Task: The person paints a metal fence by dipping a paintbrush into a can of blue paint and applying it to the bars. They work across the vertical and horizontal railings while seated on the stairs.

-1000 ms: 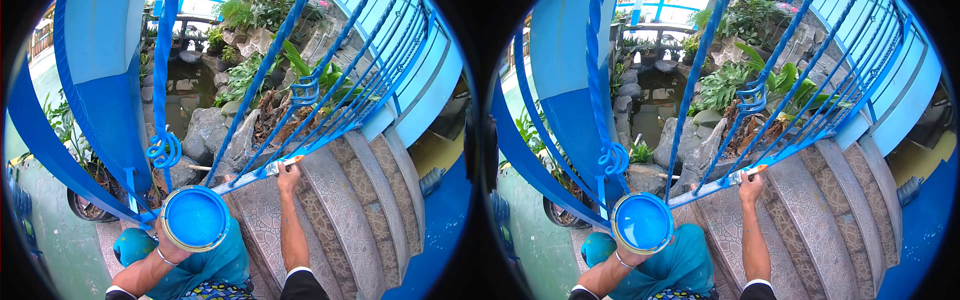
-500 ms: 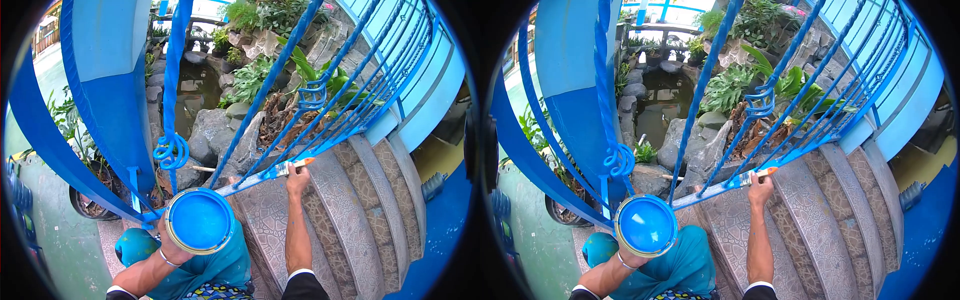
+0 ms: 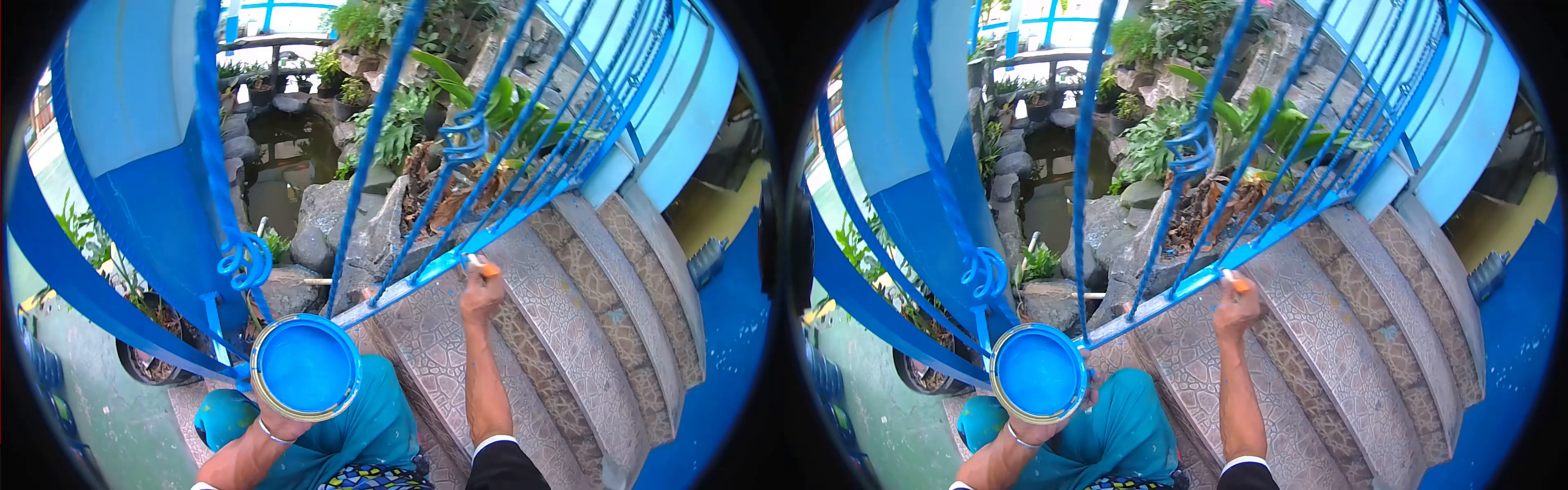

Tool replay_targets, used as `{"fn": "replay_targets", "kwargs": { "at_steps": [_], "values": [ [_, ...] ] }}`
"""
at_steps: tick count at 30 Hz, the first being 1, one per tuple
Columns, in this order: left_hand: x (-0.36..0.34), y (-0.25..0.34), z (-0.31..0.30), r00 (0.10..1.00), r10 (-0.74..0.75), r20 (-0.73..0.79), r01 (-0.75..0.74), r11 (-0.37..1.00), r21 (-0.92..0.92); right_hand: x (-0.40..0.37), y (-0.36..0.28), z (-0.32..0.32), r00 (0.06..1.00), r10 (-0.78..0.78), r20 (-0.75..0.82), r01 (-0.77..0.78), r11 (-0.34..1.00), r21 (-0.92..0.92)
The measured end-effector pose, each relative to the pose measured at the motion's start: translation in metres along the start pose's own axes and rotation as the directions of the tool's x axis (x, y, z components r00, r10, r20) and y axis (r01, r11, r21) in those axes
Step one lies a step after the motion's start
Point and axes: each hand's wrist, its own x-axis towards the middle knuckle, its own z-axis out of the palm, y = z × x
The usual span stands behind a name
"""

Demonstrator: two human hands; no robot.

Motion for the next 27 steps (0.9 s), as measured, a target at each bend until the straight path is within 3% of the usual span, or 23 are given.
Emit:
{"fn": "replay_targets", "kwargs": {
  "at_steps": [1,3,5,8,11,12,13,15,18,22,27],
  "values": [
    [0.0,-0.001,0.009,1.0,-0.004,-0.016,0.004,1.0,0.026,-0.005,-0.005,-0.002,0.989,-0.145,0.042,0.146,0.988,-0.042],
    [-0.001,-0.006,0.022,1.0,-0.008,-0.023,0.01,0.997,0.083,-0.024,-0.007,-0.001,0.924,-0.33,0.196,0.327,0.944,0.045],
    [-0.005,-0.008,0.027,1.0,0.019,0.003,-0.019,0.987,0.158,-0.048,-0.017,-0.001,0.878,-0.36,0.315,0.332,0.933,0.141],
    [-0.005,-0.006,0.022,0.997,0.003,0.075,-0.018,0.979,0.201,-0.077,-0.027,-0.006,0.908,-0.301,0.29,0.243,0.945,0.219],
    [-0.005,-0.008,0.027,0.995,-0.023,0.101,0.007,0.987,0.162,-0.08,-0.035,-0.018,0.992,0.063,0.11,-0.086,0.971,0.221],
    [-0.005,-0.008,0.026,0.996,-0.024,0.085,0.01,0.987,0.161,-0.079,-0.038,-0.018,0.894,0.433,0.114,-0.441,0.808,0.392],
    [-0.006,-0.008,0.025,0.997,-0.02,0.07,0.009,0.988,0.156,-0.072,-0.036,-0.024,0.814,0.573,0.1,-0.524,0.648,0.552],
    [-0.006,-0.01,0.032,0.996,-0.027,0.087,0.016,0.991,0.13,-0.049,-0.029,-0.044,0.596,0.784,0.175,-0.55,0.239,0.8],
    [-0.002,-0.01,0.022,0.996,-0.024,0.091,0.015,0.994,0.104,-0.012,-0.054,-0.079,0.521,0.785,0.335,-0.489,-0.046,0.871],
    [-0.001,-0.012,0.022,0.996,-0.003,0.093,-0.009,0.992,0.129,0.014,-0.089,-0.099,0.592,0.652,0.474,-0.642,0.027,0.766],
    [0.009,-0.007,0.004,0.999,-0.017,0.047,0.016,1.0,0.022,0.058,-0.174,-0.114,0.734,0.45,0.508,-0.639,0.206,0.741]
  ]
}}
